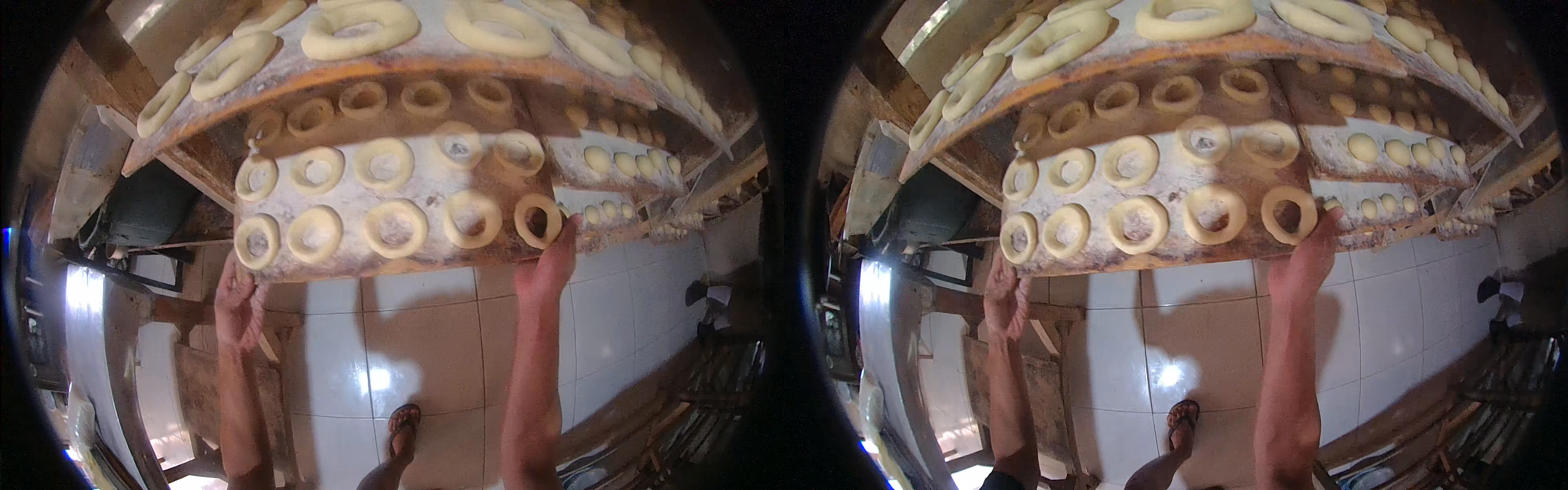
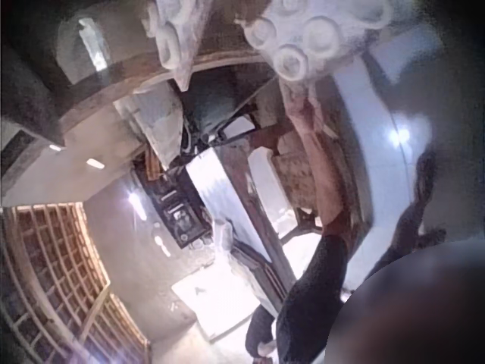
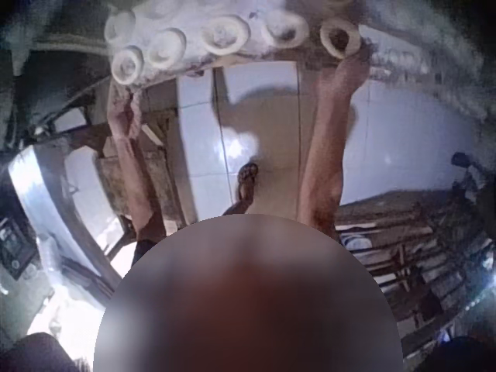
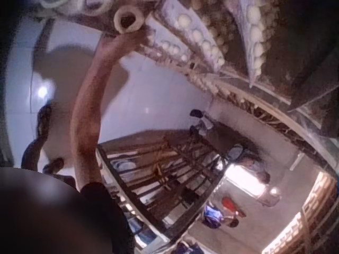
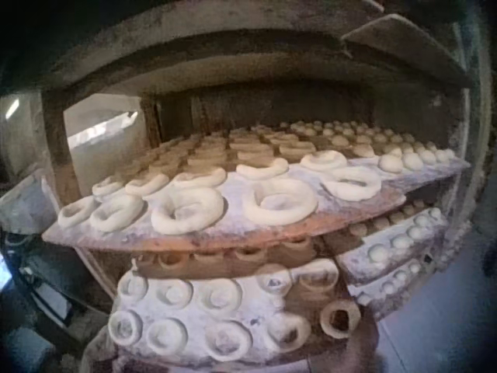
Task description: The person shapes small dough balls into rings by hand on a floured metal table. They roll the dough into ropes, connect the ends to form circles, and place them on a wooden board. The person then carries the board to a rack and stacks it with other boards of shaped dough.
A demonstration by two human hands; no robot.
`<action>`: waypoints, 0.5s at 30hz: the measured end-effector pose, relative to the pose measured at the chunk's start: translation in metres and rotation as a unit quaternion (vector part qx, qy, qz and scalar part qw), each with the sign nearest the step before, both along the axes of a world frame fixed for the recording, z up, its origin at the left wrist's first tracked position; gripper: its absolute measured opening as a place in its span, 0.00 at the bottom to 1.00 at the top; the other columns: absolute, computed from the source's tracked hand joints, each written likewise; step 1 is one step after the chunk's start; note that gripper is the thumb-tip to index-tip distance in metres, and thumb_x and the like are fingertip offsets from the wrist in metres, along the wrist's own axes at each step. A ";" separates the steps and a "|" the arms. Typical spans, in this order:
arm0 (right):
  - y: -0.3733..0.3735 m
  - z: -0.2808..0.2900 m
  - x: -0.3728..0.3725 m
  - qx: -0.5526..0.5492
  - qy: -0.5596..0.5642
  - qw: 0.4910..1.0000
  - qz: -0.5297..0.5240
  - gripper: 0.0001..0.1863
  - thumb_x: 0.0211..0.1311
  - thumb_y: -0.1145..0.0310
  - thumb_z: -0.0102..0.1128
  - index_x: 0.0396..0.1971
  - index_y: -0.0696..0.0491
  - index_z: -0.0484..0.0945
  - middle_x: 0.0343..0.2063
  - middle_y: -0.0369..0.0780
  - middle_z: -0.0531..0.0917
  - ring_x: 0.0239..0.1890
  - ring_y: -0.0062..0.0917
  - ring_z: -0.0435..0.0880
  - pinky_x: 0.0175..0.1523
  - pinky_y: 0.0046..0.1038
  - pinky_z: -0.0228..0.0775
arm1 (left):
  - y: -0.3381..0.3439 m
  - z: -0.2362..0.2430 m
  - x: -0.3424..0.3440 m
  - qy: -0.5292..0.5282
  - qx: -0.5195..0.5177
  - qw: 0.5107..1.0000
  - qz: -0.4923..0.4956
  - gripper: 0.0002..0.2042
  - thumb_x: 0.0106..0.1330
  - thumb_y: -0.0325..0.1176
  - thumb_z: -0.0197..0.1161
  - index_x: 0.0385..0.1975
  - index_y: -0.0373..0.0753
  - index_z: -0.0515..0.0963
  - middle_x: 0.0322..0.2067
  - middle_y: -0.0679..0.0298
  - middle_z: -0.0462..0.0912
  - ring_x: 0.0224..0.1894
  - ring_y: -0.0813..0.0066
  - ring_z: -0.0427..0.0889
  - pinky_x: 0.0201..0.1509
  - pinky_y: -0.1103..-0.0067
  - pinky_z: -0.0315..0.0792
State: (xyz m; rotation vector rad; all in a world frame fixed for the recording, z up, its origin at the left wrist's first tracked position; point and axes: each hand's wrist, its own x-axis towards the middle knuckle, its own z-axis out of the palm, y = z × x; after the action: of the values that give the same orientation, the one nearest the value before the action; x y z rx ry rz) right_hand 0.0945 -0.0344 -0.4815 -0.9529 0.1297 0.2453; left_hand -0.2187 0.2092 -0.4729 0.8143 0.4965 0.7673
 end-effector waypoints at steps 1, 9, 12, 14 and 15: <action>0.001 -0.004 0.006 0.011 -0.019 1.000 0.011 0.31 0.76 0.45 0.38 0.61 0.57 0.64 0.56 0.41 0.74 0.59 0.30 0.74 0.63 0.40 0.68 | 0.000 0.003 0.005 0.002 -0.003 1.000 0.004 0.30 0.67 0.20 0.57 0.67 0.28 0.54 0.61 0.52 0.68 0.61 0.63 0.75 0.63 0.73 0.77; 0.004 0.001 -0.002 -0.038 -0.020 0.998 -0.042 0.33 0.74 0.43 0.40 0.60 0.60 0.66 0.55 0.44 0.75 0.58 0.30 0.75 0.64 0.37 0.67 | 0.018 -0.001 -0.008 -0.028 0.003 0.999 -0.040 0.31 0.67 0.20 0.57 0.68 0.28 0.53 0.62 0.50 0.67 0.62 0.63 0.74 0.63 0.73 0.76; 0.002 0.005 0.002 -0.032 -0.039 0.998 -0.032 0.35 0.73 0.42 0.40 0.61 0.61 0.63 0.58 0.45 0.73 0.60 0.31 0.73 0.65 0.38 0.66 | 0.017 0.009 0.000 -0.016 0.012 0.999 -0.029 0.31 0.67 0.22 0.57 0.68 0.28 0.53 0.62 0.50 0.67 0.62 0.64 0.74 0.62 0.75 0.77; 0.007 0.010 0.006 -0.013 -0.038 0.999 -0.021 0.37 0.73 0.41 0.40 0.63 0.61 0.62 0.60 0.46 0.71 0.62 0.32 0.72 0.66 0.38 0.66 | 0.017 0.009 0.005 -0.017 0.019 0.999 -0.028 0.31 0.68 0.23 0.58 0.68 0.28 0.53 0.62 0.51 0.68 0.61 0.66 0.75 0.61 0.76 0.78; 0.012 0.011 0.008 -0.003 -0.025 0.999 -0.024 0.37 0.73 0.41 0.41 0.64 0.61 0.60 0.60 0.46 0.70 0.62 0.32 0.71 0.66 0.38 0.65 | 0.019 0.007 0.006 -0.014 0.019 0.999 -0.021 0.30 0.68 0.23 0.58 0.68 0.28 0.54 0.62 0.51 0.68 0.61 0.66 0.75 0.61 0.76 0.77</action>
State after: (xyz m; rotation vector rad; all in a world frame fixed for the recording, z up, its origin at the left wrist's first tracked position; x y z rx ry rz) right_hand 0.1024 -0.0222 -0.4705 -0.9601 0.1066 0.1764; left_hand -0.2123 0.2280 -0.4655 0.8461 0.4390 0.7509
